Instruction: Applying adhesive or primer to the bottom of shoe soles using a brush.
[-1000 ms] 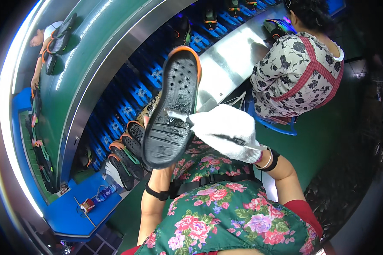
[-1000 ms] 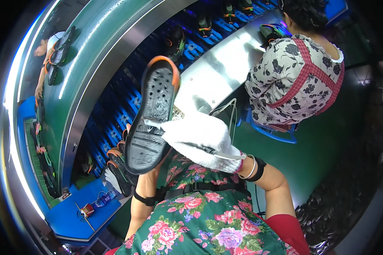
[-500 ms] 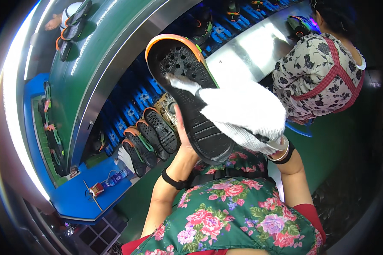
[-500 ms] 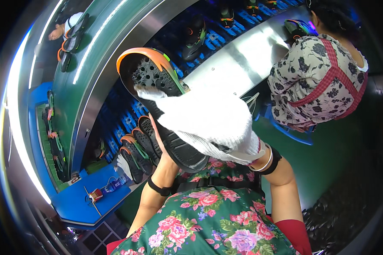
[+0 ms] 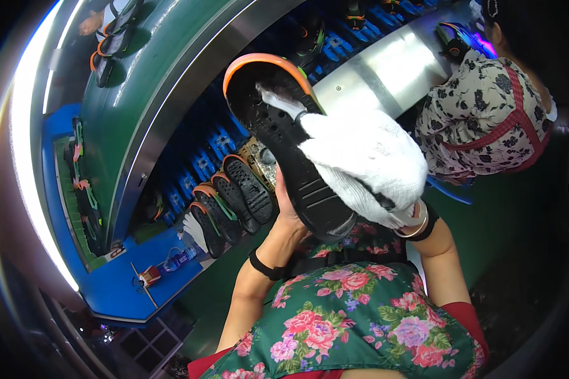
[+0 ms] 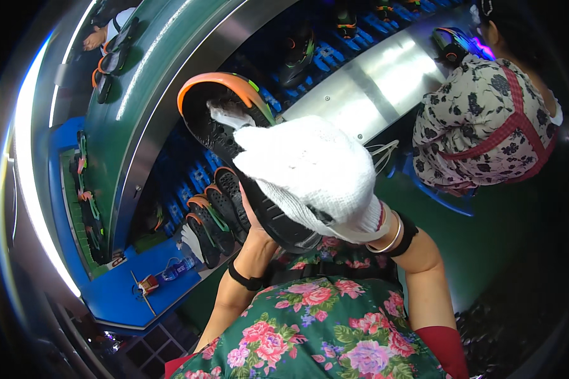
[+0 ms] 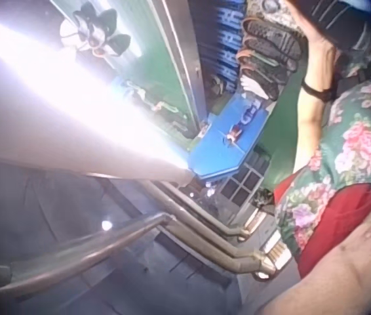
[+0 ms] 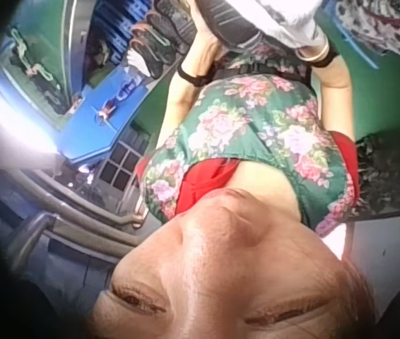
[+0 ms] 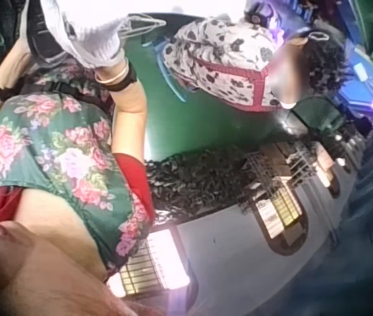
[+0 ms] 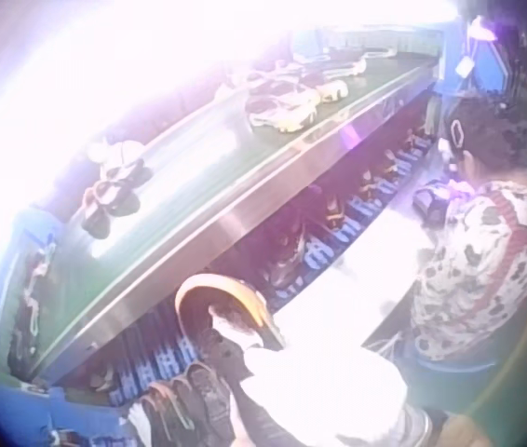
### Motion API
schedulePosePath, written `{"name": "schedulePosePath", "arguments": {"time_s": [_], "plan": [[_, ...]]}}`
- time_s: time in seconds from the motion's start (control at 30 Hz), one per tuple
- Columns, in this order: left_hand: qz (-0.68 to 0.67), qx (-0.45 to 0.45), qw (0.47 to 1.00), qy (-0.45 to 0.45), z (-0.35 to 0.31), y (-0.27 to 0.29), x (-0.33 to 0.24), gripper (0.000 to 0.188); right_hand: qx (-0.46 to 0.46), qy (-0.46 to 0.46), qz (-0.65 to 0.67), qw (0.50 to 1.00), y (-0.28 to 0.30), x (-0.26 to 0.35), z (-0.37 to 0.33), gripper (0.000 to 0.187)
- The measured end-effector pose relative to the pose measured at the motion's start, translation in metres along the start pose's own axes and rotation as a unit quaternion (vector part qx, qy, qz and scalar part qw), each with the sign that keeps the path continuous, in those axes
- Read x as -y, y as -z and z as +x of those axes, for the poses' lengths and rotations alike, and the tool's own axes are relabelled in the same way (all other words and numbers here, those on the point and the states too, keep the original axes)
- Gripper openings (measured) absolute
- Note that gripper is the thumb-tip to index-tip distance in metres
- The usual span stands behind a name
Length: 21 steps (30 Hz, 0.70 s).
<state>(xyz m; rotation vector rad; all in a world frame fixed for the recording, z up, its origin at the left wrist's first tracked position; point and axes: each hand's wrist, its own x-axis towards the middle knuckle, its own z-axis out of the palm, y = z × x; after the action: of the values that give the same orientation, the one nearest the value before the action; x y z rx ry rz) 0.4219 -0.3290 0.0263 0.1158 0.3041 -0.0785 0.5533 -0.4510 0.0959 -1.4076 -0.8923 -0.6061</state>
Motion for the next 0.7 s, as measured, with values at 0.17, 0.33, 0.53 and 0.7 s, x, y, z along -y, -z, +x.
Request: {"name": "schedulePosePath", "arguments": {"time_s": [0.17, 0.33, 0.53, 0.7], "plan": [[0.054, -0.096, 0.993, 0.041, 0.011, 0.008, -0.002, 0.091, 0.199, -0.037, -0.046, 0.978, 0.016, 0.023, 0.013, 0.026], [-0.122, 0.125, 0.985, -0.015, 0.014, 0.002, -0.011, 0.092, 0.161, -0.104, 0.009, 0.981, 0.015, 0.009, 0.004, 0.023], [0.148, -0.022, 0.986, -0.076, 0.025, -0.014, -0.008, 0.089, 0.170, -0.086, 0.123, 0.974, 0.017, 0.016, -0.003, 0.022], [0.196, -0.166, 0.959, -0.122, 0.027, -0.020, -0.009, 0.086, 0.137, -0.032, -0.002, 0.990, 0.021, 0.015, -0.016, 0.029]]}}
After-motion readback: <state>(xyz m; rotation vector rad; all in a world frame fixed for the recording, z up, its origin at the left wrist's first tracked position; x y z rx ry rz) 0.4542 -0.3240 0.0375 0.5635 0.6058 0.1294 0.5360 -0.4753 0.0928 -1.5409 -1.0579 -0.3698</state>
